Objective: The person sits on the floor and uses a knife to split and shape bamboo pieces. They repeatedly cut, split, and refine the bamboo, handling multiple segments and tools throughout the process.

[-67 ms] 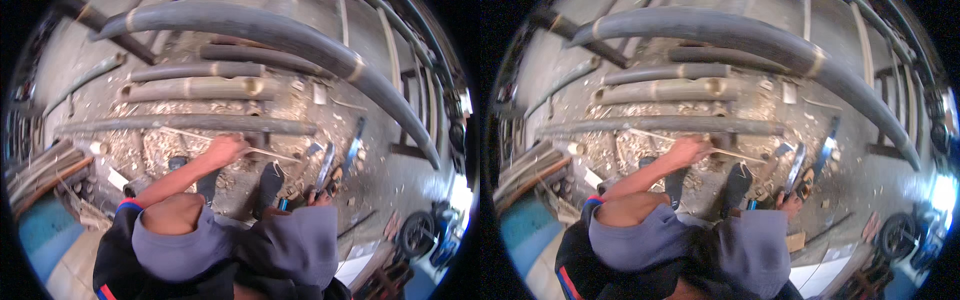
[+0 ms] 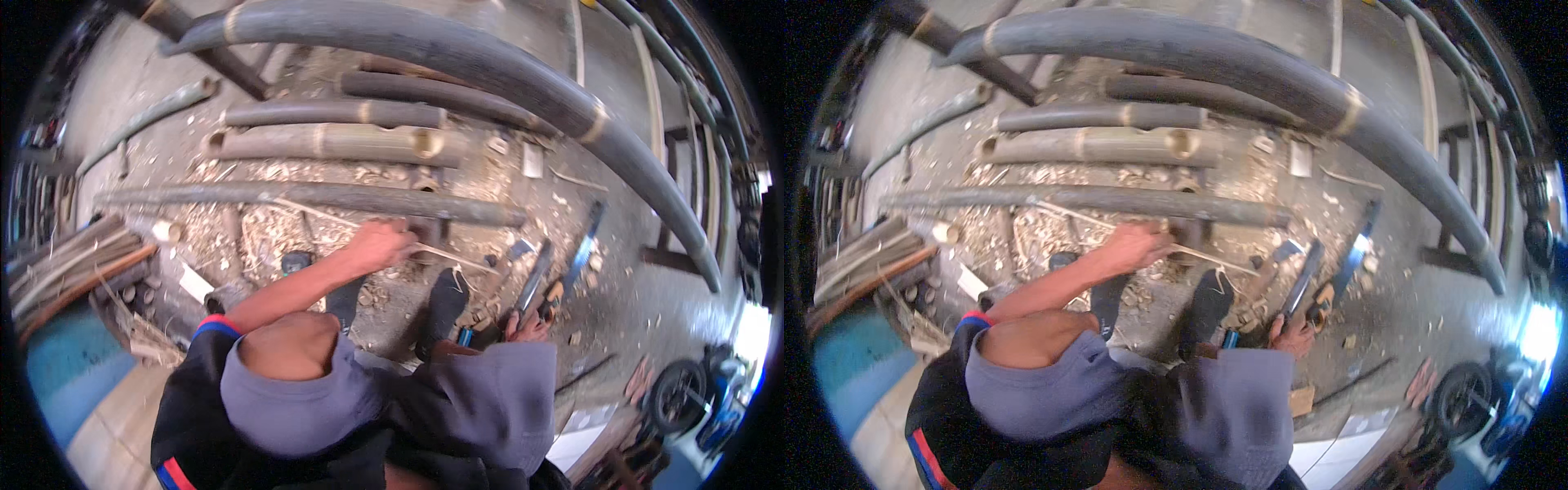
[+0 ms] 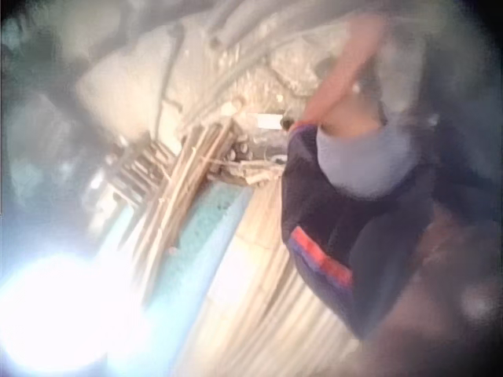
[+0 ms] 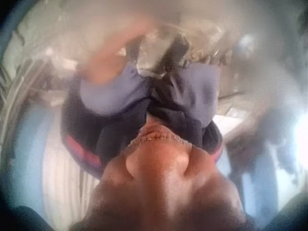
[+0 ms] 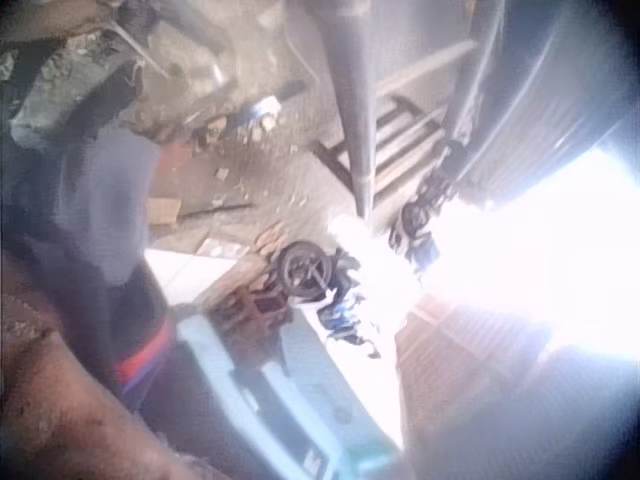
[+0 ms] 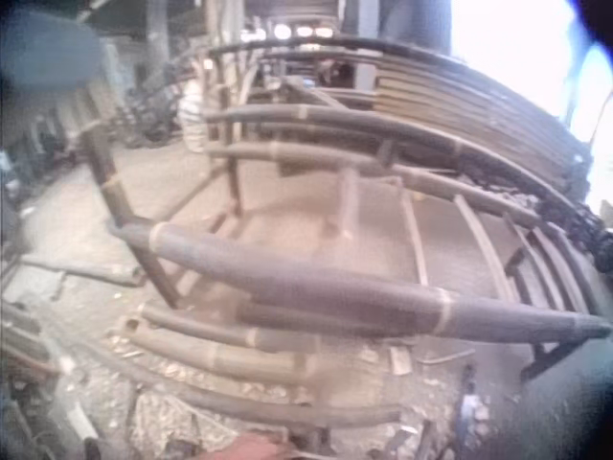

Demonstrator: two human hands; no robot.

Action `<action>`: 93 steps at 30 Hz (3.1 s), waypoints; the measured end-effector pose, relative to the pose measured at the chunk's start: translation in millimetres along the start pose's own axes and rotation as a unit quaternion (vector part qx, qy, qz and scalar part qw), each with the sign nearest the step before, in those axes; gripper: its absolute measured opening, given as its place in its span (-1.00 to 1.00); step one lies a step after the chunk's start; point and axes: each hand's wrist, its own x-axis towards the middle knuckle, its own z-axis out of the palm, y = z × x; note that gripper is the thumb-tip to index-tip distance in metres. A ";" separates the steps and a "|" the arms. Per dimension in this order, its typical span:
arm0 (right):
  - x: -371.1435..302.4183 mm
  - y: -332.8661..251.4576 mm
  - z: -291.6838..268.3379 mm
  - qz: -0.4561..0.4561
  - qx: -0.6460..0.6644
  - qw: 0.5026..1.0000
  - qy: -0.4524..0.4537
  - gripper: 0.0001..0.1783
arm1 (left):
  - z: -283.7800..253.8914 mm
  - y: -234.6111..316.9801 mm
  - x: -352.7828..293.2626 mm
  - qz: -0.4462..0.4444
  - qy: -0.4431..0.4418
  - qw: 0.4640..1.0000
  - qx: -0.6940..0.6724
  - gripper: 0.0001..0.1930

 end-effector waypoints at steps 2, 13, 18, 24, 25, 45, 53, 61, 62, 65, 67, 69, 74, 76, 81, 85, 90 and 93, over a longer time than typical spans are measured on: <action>21.8 -45.5 -38.1 -0.134 0.038 0.986 0.094 -0.38 | 12.6 -0.5 7.1 0.031 0.003 0.999 -0.010 -0.71; 55.1 -152.6 -54.3 -0.227 0.203 0.942 -0.137 -0.73 | -31.2 22.1 42.0 0.192 0.155 0.969 0.006 -0.37; 63.5 -109.0 -66.3 -0.078 0.306 0.940 -0.131 -0.68 | -62.1 -24.9 75.6 0.050 0.254 0.962 0.084 -0.10; 70.7 -104.1 -63.3 -0.030 0.321 0.937 -0.136 -0.60 | -62.9 -106.4 101.0 -0.013 0.109 0.974 0.200 0.07; 72.1 -104.7 -62.5 -0.039 0.316 0.938 -0.138 -0.60 | -63.1 -112.7 104.6 -0.007 0.096 0.976 0.195 0.06; 75.1 -95.1 -63.2 -0.045 0.289 0.954 -0.066 -0.67 | -133.8 -235.2 8.9 -0.042 0.005 0.986 0.162 -0.04; 78.9 -77.1 -42.6 -0.014 0.291 0.955 -0.058 -0.72 | -83.7 -180.7 -7.3 -0.078 0.107 0.983 0.127 -0.14; 98.2 -109.7 -71.0 -0.033 0.326 0.944 -0.044 -0.73 | 0.0 -124.4 11.3 -0.099 0.043 0.979 0.171 -0.17; 101.4 -101.3 -73.1 -0.080 0.313 0.946 -0.026 -0.75 | -3.3 -122.8 17.6 -0.071 0.020 0.986 0.152 -0.18; 115.3 -102.2 -81.8 -0.147 0.270 0.951 -0.037 -0.79 | -27.3 -146.6 22.7 -0.086 -0.121 0.989 0.024 -0.17; 127.1 -91.6 -83.3 -0.147 0.245 0.957 -0.058 -0.80 | -44.5 -145.3 29.4 -0.094 -0.173 0.980 -0.015 -0.13; 137.8 -90.9 -75.9 -0.156 0.284 0.946 -0.013 -0.80 | -50.6 -147.3 19.1 -0.135 -0.172 0.976 0.006 -0.11; 137.5 -100.0 -58.0 -0.102 0.312 0.944 -0.041 -0.76 | -12.6 -149.0 -10.4 -0.101 -0.023 0.985 0.136 -0.14; 132.8 -100.6 -60.7 -0.133 0.308 0.941 -0.044 -0.74 | -26.3 -146.1 11.4 -0.136 -0.108 0.981 0.085 -0.13; 122.1 -106.4 -61.6 -0.135 0.331 0.929 -0.094 -0.74 | -25.4 -138.3 9.6 -0.094 -0.064 0.989 0.091 -0.22; 121.2 -111.3 -59.1 -0.146 0.333 0.924 -0.115 -0.75 | 9.7 -139.7 -14.2 -0.061 0.099 0.974 0.192 -0.31; 128.7 -107.0 -64.3 -0.159 0.302 0.932 -0.118 -0.74 | -24.0 -133.3 13.4 -0.109 -0.069 0.990 0.063 -0.31; 138.4 -112.7 -73.2 -0.198 0.246 0.942 -0.110 -0.73 | -30.1 -138.2 13.4 -0.110 -0.115 0.986 0.044 -0.26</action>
